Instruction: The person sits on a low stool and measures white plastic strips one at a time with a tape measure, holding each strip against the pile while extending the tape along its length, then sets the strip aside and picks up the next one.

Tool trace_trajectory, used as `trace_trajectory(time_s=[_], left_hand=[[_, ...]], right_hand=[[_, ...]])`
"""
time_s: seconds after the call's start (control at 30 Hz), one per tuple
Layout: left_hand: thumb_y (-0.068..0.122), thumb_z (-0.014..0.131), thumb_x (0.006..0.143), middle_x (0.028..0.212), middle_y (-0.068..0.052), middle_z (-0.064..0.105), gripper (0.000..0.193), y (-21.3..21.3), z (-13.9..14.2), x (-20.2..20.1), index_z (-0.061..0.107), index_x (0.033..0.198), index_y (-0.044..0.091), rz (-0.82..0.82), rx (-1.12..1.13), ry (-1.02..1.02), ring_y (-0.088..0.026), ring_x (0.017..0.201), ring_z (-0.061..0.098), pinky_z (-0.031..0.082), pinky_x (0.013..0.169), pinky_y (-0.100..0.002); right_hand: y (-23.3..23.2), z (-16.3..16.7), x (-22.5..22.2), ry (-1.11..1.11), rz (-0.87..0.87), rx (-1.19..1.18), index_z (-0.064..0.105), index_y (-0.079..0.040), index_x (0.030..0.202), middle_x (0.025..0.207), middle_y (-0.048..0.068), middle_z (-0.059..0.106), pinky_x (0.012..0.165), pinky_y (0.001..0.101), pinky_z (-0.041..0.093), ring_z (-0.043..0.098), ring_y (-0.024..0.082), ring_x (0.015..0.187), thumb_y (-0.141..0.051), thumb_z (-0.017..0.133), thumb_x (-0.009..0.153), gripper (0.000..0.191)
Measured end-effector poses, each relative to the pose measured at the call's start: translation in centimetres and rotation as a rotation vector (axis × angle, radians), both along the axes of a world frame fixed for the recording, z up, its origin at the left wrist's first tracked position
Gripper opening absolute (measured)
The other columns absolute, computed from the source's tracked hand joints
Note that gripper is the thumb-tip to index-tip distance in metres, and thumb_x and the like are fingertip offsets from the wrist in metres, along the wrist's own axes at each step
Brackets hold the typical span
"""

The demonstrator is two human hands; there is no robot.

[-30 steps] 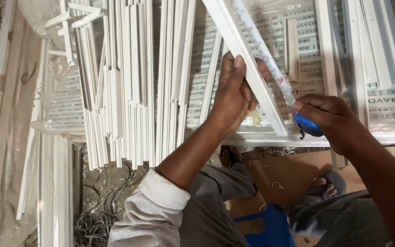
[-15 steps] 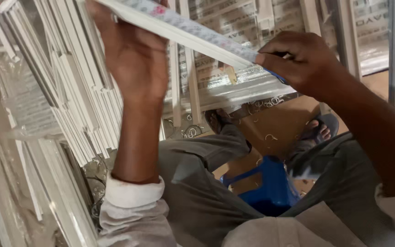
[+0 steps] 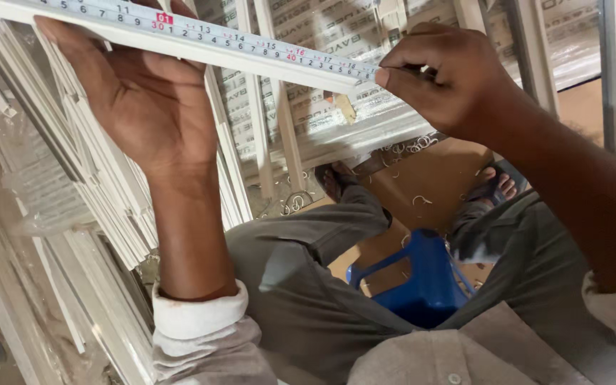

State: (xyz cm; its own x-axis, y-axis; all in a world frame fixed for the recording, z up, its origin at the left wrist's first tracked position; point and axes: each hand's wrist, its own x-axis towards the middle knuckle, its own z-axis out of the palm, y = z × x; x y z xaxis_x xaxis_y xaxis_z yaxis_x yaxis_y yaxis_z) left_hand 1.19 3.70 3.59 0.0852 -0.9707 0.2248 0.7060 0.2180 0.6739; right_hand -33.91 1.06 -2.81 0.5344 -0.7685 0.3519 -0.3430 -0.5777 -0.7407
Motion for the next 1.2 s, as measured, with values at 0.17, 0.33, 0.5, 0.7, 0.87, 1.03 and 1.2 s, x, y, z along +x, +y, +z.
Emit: trace_trajectory(time_s=[0.17,0.33,0.5,0.7,0.87,1.03,1.2], left_hand=[[0.04,0.052,0.117,0.115,-0.008,0.065,0.033,0.04,0.36,-0.32,0.056,0.139,0.015,-0.002,-0.028,0.007,-0.017,0.098,0.066,0.059,0.085,-0.022],[0.04,0.052,0.117,0.116,-0.007,0.065,0.033,0.1,0.43,-0.26,0.055,0.139,0.016,-0.005,-0.037,0.0,-0.016,0.098,0.066,0.06,0.086,-0.023],[0.039,0.051,0.117,0.116,-0.007,0.065,0.033,0.05,0.6,-0.37,0.055,0.14,0.016,-0.003,-0.039,-0.002,-0.016,0.098,0.066,0.06,0.086,-0.024],[0.039,0.051,0.116,0.117,-0.006,0.065,0.033,0.11,0.85,-0.49,0.054,0.141,0.017,-0.002,-0.047,-0.004,-0.016,0.098,0.066,0.06,0.086,-0.024],[0.039,0.051,0.116,0.117,-0.006,0.065,0.034,0.12,0.9,-0.52,0.054,0.142,0.017,0.005,-0.051,-0.008,-0.016,0.098,0.066,0.06,0.087,-0.025],[0.039,0.051,0.116,0.118,-0.006,0.065,0.034,0.11,0.97,-0.54,0.053,0.143,0.018,0.009,-0.052,-0.005,-0.016,0.098,0.066,0.06,0.087,-0.026],[0.039,0.051,0.116,0.118,-0.005,0.064,0.034,0.08,1.0,-0.53,0.052,0.144,0.018,0.013,-0.053,-0.01,-0.016,0.098,0.065,0.06,0.087,-0.026]], right_hand=[[0.25,0.07,-0.08,-0.083,-0.002,-0.037,0.073,0.0,0.104,0.085,0.011,0.062,0.067,0.0374,0.046,0.06,0.021,0.074,-0.017,0.072,0.11,0.018],[0.16,0.11,-0.01,-0.038,-0.008,-0.048,0.073,0.0,0.102,0.083,0.01,0.061,0.068,0.0391,0.045,0.058,0.023,0.074,-0.015,0.072,0.109,0.017],[0.23,0.24,0.01,-0.058,-0.01,-0.067,0.073,0.0,0.104,0.084,0.01,0.06,0.068,0.0396,0.045,0.058,0.022,0.076,-0.014,0.072,0.11,0.015],[0.24,0.35,-0.01,-0.051,-0.015,-0.083,0.073,-0.001,0.102,0.082,0.009,0.058,0.068,0.0401,0.044,0.057,0.023,0.076,-0.014,0.072,0.11,0.015],[0.27,0.43,0.0,-0.065,-0.016,-0.068,0.073,0.0,0.1,0.08,0.009,0.059,0.069,0.0398,0.045,0.057,0.022,0.074,-0.014,0.072,0.11,0.017],[0.3,0.46,-0.02,-0.076,-0.016,-0.066,0.072,0.0,0.1,0.08,0.009,0.059,0.068,0.0389,0.045,0.057,0.022,0.077,-0.014,0.072,0.11,0.017],[0.37,0.51,0.01,-0.052,-0.026,-0.048,0.073,-0.001,0.102,0.083,0.009,0.058,0.067,0.039,0.044,0.056,0.022,0.074,-0.014,0.072,0.109,0.015]])
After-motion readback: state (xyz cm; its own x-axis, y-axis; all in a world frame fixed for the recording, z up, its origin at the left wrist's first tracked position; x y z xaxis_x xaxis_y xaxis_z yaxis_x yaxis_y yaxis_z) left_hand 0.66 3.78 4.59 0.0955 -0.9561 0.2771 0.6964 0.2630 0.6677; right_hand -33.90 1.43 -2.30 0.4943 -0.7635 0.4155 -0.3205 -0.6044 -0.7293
